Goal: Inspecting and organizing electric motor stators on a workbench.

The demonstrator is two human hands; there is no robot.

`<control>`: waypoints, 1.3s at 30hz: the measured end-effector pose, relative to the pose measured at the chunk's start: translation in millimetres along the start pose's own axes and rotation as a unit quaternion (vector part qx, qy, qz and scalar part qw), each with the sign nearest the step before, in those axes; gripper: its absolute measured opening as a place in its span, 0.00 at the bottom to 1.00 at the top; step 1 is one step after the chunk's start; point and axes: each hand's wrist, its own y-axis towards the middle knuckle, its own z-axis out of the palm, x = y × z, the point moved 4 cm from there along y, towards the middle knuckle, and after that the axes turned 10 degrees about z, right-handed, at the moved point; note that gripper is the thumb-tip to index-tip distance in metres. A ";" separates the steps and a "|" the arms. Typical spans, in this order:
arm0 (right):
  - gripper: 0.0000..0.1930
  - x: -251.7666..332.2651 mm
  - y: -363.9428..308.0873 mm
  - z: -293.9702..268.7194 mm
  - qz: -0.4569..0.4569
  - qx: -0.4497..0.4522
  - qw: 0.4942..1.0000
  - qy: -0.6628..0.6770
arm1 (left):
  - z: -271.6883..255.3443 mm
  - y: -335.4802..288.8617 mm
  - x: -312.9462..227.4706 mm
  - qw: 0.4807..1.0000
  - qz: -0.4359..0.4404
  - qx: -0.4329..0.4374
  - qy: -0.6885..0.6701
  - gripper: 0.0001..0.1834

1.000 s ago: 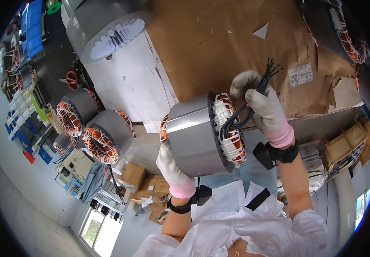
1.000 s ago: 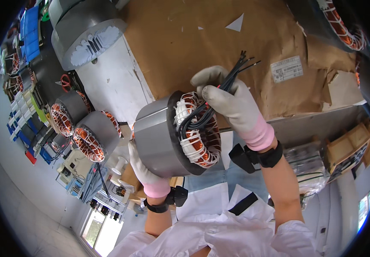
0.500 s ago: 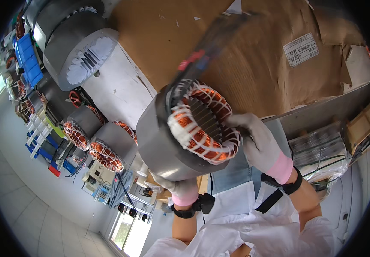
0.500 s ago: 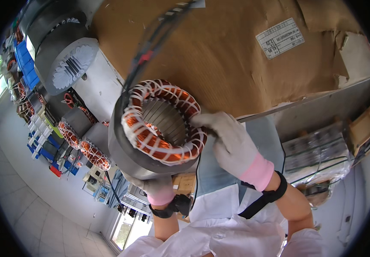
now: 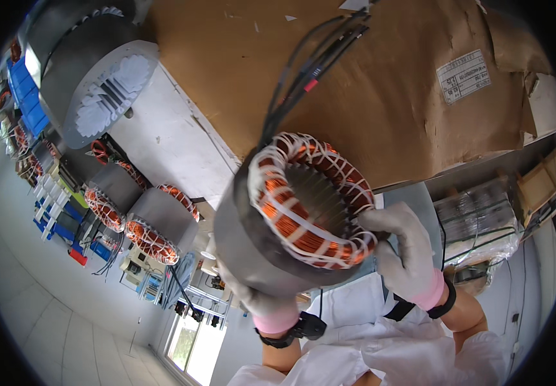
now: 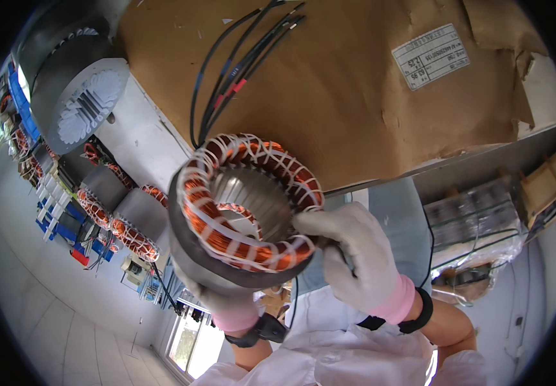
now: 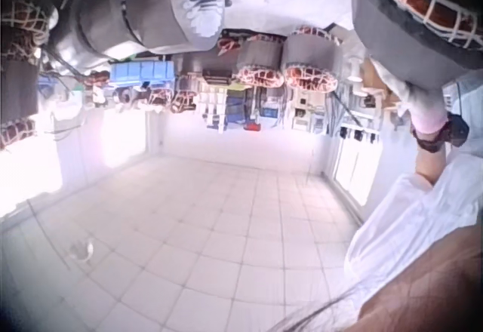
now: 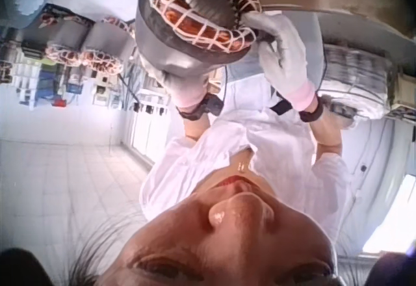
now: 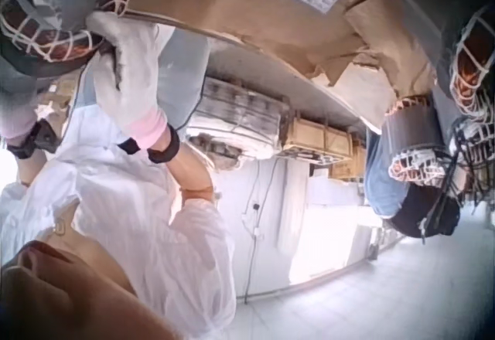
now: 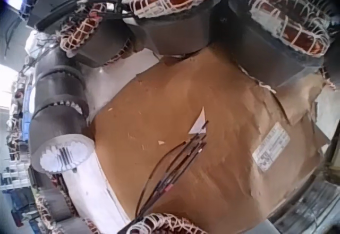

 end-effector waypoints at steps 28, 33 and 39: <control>0.26 -18.4 -26.3 16.3 -0.005 -0.021 0.999 0.033 | -10.9 -13.0 -8.3 0.904 0.177 0.096 0.378 0.28; 0.26 -24.3 -9.9 23.5 -0.039 -0.022 0.998 0.053 | 4.3 25.9 -14.6 0.938 0.091 0.105 0.317 0.28; 0.26 -27.1 12.5 29.3 -0.084 -0.092 0.992 0.037 | 8.6 49.0 -26.6 0.924 0.121 0.110 0.346 0.24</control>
